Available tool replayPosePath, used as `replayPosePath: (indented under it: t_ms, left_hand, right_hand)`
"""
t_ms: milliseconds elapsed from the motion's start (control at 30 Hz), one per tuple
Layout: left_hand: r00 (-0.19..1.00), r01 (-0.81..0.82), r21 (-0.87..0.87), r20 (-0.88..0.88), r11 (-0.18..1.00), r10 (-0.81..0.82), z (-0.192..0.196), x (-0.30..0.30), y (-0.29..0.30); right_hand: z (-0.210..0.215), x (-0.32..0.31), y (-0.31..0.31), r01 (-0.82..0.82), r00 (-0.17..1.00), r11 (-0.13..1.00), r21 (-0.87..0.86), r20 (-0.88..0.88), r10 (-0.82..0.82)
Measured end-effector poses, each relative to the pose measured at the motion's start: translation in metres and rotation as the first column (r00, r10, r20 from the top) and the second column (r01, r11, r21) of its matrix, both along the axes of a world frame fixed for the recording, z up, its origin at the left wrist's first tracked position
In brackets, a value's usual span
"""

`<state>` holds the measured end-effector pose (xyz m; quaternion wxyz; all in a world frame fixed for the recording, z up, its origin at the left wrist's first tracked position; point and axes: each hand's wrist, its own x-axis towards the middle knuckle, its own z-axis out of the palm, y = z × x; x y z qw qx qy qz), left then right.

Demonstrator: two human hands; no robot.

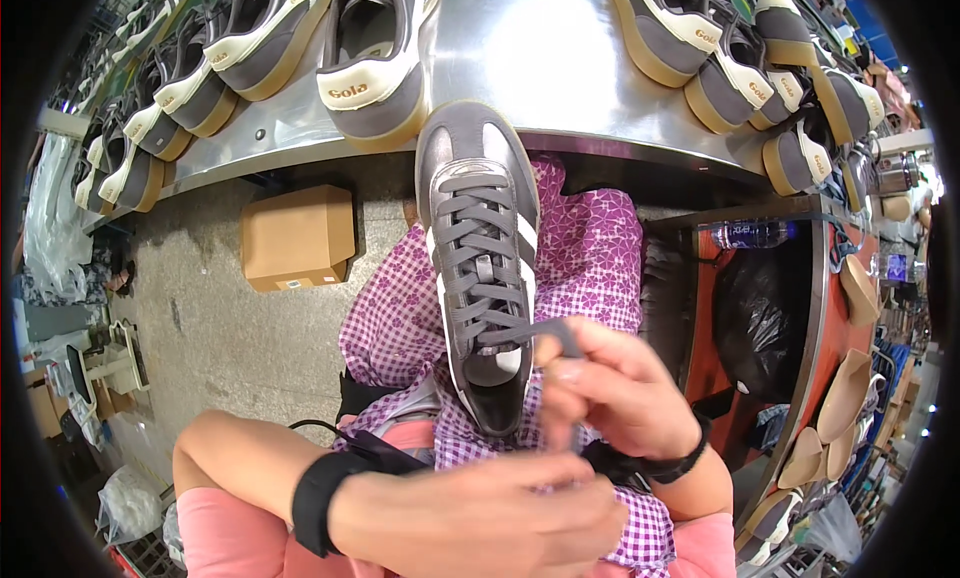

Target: The recorder is lacing and tying the laces on several pairs of grey and white sneakers on a factory production line.

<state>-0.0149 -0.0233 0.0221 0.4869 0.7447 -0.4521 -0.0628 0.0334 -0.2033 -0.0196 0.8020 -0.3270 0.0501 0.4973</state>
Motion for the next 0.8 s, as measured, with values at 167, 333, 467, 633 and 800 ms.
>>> replayPosePath:
  t_ms: [167, 333, 467, 633, 800]
  left_hand:
    - [0.868, -0.216, 0.282, -0.383, 0.935, 0.316, -0.002, 0.007, 0.043]
    - [0.826, -0.562, 0.609, 0.372, 0.560, 0.424, -0.001, 0.025, 0.052]
    - [0.580, -0.782, 0.274, 0.650, 0.560, 0.491, -0.026, 0.024, 0.033]
    - [0.473, -0.845, 0.087, 0.580, 0.527, 0.663, -0.060, 0.040, 0.023]
    - [0.469, -0.876, 0.072, 0.356, 0.477, 0.808, -0.077, 0.043, 0.025]
  right_hand:
    - [0.037, -0.009, -0.006, -0.106, 0.315, 0.847, -0.522, 0.790, 0.526]
    - [0.024, 0.008, -0.008, 0.278, 0.205, 0.662, -0.696, 0.716, 0.667]
    - [0.004, 0.010, 0.006, 0.523, 0.101, 0.616, -0.589, 0.760, 0.642]
    - [0.004, 0.007, 0.022, 0.301, 0.000, 0.702, -0.646, 0.736, 0.677]
    - [-0.004, 0.002, 0.022, 0.318, 0.179, 0.648, -0.692, 0.715, 0.676]
